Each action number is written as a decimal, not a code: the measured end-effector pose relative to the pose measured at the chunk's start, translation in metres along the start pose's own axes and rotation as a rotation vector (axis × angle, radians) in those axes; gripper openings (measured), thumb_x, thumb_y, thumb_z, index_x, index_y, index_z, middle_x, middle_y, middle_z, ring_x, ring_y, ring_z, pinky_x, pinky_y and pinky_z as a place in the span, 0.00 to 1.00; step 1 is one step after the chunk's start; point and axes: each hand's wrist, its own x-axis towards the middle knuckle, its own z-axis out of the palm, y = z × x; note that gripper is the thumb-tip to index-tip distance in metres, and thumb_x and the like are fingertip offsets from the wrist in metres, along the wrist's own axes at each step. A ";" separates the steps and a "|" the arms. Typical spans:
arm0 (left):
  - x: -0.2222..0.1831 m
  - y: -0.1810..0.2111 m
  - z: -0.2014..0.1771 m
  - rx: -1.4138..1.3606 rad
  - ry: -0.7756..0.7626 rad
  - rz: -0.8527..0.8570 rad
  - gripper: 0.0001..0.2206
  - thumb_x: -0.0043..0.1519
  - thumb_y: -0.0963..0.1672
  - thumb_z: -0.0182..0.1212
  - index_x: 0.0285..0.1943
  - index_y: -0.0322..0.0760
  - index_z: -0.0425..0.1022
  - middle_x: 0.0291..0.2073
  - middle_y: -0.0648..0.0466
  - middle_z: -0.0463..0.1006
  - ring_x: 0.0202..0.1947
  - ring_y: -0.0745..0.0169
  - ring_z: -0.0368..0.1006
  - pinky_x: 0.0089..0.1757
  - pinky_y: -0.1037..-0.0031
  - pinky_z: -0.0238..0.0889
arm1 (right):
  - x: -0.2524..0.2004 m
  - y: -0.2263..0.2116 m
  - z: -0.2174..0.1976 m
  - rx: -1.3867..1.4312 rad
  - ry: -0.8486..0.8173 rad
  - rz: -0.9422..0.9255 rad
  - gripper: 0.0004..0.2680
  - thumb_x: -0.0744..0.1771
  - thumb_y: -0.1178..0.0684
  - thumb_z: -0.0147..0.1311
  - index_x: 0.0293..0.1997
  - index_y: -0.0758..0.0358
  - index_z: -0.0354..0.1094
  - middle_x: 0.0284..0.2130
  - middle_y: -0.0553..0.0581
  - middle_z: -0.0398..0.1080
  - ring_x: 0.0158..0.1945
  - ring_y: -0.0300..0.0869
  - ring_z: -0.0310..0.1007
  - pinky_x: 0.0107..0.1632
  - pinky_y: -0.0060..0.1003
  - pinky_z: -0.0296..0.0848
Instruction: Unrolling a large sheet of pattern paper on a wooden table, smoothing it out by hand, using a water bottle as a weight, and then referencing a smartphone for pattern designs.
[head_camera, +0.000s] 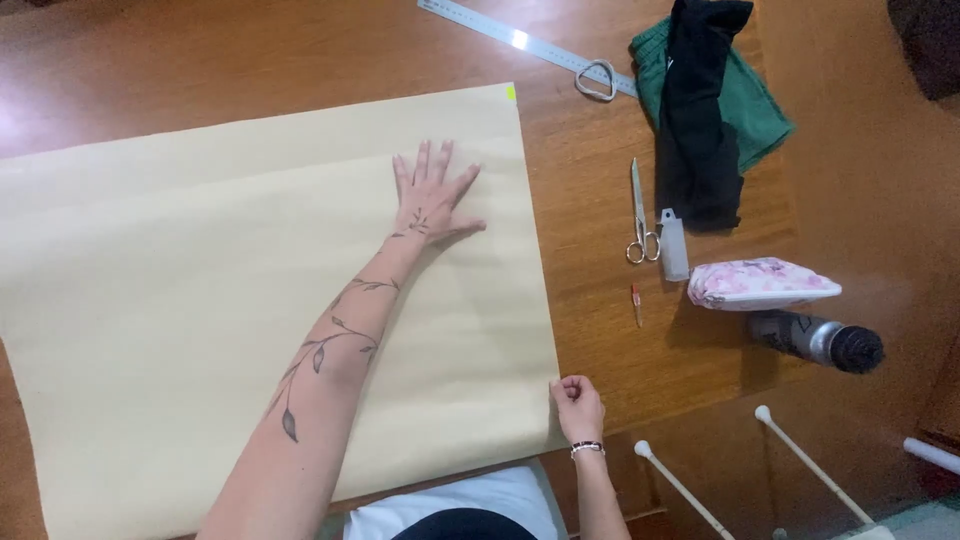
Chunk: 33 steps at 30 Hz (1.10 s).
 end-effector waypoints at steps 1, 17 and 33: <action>0.004 -0.001 0.000 0.007 0.008 0.005 0.43 0.48 0.69 0.54 0.74 0.69 0.55 0.78 0.49 0.41 0.76 0.35 0.31 0.63 0.27 0.25 | -0.007 -0.007 -0.003 0.043 0.021 -0.033 0.09 0.62 0.39 0.60 0.36 0.47 0.74 0.31 0.45 0.77 0.42 0.44 0.76 0.50 0.42 0.72; 0.008 0.001 -0.019 0.115 -0.048 0.013 0.45 0.46 0.72 0.51 0.75 0.75 0.51 0.74 0.49 0.49 0.73 0.37 0.43 0.62 0.29 0.41 | -0.003 -0.002 -0.002 0.080 -0.004 -0.007 0.09 0.62 0.42 0.62 0.41 0.48 0.75 0.33 0.47 0.79 0.43 0.43 0.79 0.52 0.44 0.73; 0.018 0.002 -0.023 0.172 -0.099 0.036 0.48 0.43 0.74 0.48 0.77 0.75 0.47 0.73 0.45 0.51 0.70 0.34 0.47 0.60 0.27 0.41 | 0.008 0.008 0.007 0.132 -0.010 -0.018 0.10 0.62 0.45 0.63 0.44 0.48 0.72 0.31 0.46 0.79 0.40 0.39 0.78 0.50 0.41 0.73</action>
